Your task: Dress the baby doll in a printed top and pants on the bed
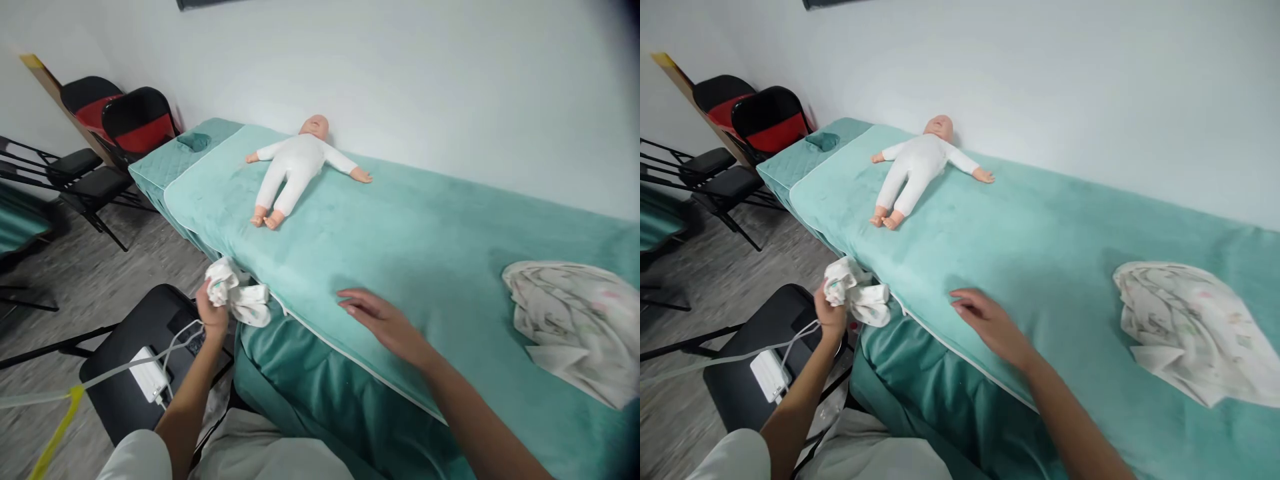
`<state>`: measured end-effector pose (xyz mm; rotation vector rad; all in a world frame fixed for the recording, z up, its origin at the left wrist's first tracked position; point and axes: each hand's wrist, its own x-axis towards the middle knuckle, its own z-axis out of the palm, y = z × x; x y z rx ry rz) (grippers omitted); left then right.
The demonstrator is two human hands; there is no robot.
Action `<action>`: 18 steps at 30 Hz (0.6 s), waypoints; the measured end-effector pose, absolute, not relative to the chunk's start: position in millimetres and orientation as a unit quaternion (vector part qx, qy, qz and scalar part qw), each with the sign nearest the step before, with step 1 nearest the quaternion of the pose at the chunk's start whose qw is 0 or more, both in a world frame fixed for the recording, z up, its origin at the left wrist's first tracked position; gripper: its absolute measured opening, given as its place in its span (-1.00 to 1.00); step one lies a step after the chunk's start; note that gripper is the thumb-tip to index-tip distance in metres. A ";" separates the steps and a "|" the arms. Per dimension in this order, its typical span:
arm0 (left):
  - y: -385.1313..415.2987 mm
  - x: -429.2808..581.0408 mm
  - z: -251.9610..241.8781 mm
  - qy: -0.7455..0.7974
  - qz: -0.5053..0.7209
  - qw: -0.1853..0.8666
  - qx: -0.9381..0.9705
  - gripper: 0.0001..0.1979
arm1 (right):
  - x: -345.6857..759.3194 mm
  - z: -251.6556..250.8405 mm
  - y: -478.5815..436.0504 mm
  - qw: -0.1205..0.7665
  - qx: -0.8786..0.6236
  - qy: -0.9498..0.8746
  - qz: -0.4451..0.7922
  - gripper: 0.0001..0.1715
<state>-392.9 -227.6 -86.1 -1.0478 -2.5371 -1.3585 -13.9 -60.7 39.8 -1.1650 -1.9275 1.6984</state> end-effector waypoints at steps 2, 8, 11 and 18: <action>-256.2 -421.7 -80.5 -0.869 -0.379 0.101 -0.302 -0.46 | 12.7 32.2 -56.1 0.195 -0.434 -0.632 0.612 -0.44; -346.6 -481.1 -51.1 -0.914 -0.196 0.199 -0.293 -0.56 | 50.9 21.5 -56.5 0.318 -0.435 -0.509 0.671 -0.57; -379.8 -480.0 -49.8 -0.946 -0.129 0.174 -0.242 -0.52 | 51.8 18.1 -57.8 0.336 -0.418 -0.482 0.693 -0.63; -403.6 -438.0 -96.4 -0.980 0.002 -0.016 -0.197 -0.40 | 53.6 13.2 -58.6 0.364 -0.401 -0.455 0.707 -0.68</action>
